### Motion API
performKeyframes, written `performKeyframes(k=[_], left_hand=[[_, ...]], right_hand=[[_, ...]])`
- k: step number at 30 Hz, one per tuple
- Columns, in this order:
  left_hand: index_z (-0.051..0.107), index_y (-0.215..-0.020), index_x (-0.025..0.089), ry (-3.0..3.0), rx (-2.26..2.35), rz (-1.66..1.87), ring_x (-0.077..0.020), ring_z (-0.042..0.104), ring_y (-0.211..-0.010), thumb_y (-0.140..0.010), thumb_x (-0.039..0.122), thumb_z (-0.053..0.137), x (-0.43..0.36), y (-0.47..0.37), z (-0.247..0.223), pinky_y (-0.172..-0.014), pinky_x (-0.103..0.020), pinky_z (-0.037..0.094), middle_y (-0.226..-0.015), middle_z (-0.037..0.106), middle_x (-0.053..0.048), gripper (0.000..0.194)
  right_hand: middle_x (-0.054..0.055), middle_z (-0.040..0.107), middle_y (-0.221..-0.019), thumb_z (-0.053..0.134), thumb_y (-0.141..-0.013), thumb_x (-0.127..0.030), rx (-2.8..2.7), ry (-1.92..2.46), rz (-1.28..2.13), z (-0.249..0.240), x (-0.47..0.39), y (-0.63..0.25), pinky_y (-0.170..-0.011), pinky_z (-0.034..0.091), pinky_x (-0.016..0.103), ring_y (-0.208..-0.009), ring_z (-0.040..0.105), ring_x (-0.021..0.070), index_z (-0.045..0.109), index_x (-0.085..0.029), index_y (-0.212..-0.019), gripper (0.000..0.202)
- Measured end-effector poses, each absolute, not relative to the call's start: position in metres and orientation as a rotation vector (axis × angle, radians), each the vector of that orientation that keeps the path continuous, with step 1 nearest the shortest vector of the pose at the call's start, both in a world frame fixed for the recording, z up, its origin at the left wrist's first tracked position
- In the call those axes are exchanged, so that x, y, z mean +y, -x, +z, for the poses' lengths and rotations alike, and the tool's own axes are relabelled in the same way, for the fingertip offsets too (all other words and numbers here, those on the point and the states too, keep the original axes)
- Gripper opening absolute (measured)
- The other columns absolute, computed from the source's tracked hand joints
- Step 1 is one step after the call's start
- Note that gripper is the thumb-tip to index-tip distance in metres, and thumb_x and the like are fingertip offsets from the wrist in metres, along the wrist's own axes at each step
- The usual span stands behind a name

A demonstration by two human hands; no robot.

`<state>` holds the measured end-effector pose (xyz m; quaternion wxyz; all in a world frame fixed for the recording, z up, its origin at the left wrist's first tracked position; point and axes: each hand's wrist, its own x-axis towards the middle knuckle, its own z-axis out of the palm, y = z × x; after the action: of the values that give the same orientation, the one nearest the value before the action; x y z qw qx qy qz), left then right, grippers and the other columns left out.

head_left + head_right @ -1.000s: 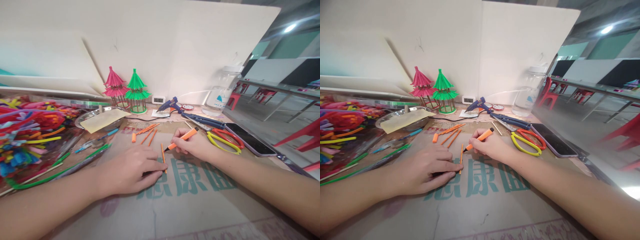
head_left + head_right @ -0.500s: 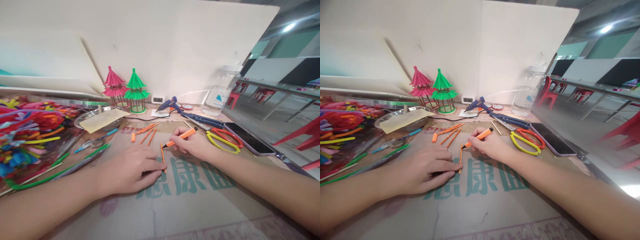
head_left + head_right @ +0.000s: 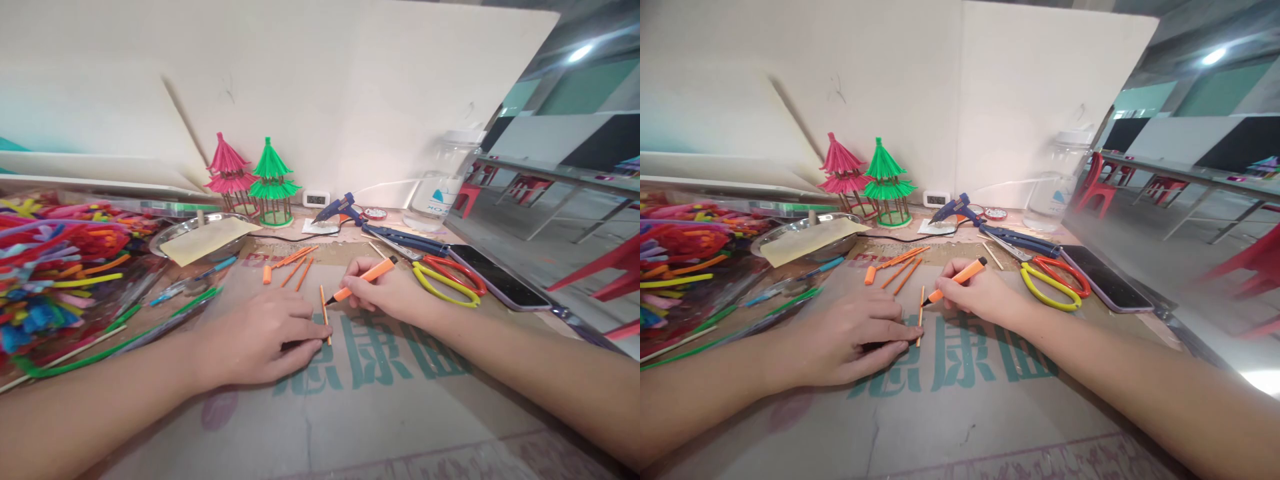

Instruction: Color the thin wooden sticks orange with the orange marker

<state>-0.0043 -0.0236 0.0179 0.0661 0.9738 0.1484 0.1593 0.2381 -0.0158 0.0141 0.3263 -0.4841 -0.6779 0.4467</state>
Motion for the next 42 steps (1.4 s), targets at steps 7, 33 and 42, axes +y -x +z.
performKeyframes(k=[7, 33, 42], left_hand=[[0.072, -0.112, 0.021, -2.937, 0.446, 0.491, -0.0186, 0.06, -0.076, -0.099, 0.02, 0.051, -0.024, 0.005, 0.018, -0.067, -0.031, 0.04, -0.081, 0.065, -0.004, 0.025], [0.072, -0.113, 0.021, -2.941, 0.448, 0.514, -0.018, 0.061, -0.076, -0.098, 0.021, 0.052, -0.024, 0.004, 0.017, -0.066, -0.031, 0.042, -0.081, 0.067, -0.004, 0.025], [0.073, -0.113, 0.021, -2.935, 0.451, 0.538, -0.0185, 0.062, -0.077, -0.098, 0.022, 0.053, -0.024, 0.005, 0.016, -0.068, -0.03, 0.043, -0.082, 0.067, -0.004, 0.025]], right_hand=[[-0.002, 0.065, -0.065, 0.061, -0.088, -0.04, -1.733, 1.264, 1.158, 0.009, -0.013, -0.239, -0.043, 0.037, 0.022, -0.045, 0.046, 0.0087, 0.054, -0.021, -0.081, 0.021], [-0.003, 0.064, -0.061, 0.061, -0.089, -0.037, -1.811, 1.212, 1.214, 0.011, -0.016, -0.239, -0.043, 0.035, 0.021, -0.042, 0.045, 0.0076, 0.054, -0.02, -0.079, 0.021], [-0.003, 0.063, -0.068, 0.06, -0.093, -0.046, -1.704, 1.213, 1.141, 0.004, -0.009, -0.24, -0.048, 0.042, 0.022, -0.05, 0.054, 0.0096, 0.053, -0.021, -0.084, 0.027]])
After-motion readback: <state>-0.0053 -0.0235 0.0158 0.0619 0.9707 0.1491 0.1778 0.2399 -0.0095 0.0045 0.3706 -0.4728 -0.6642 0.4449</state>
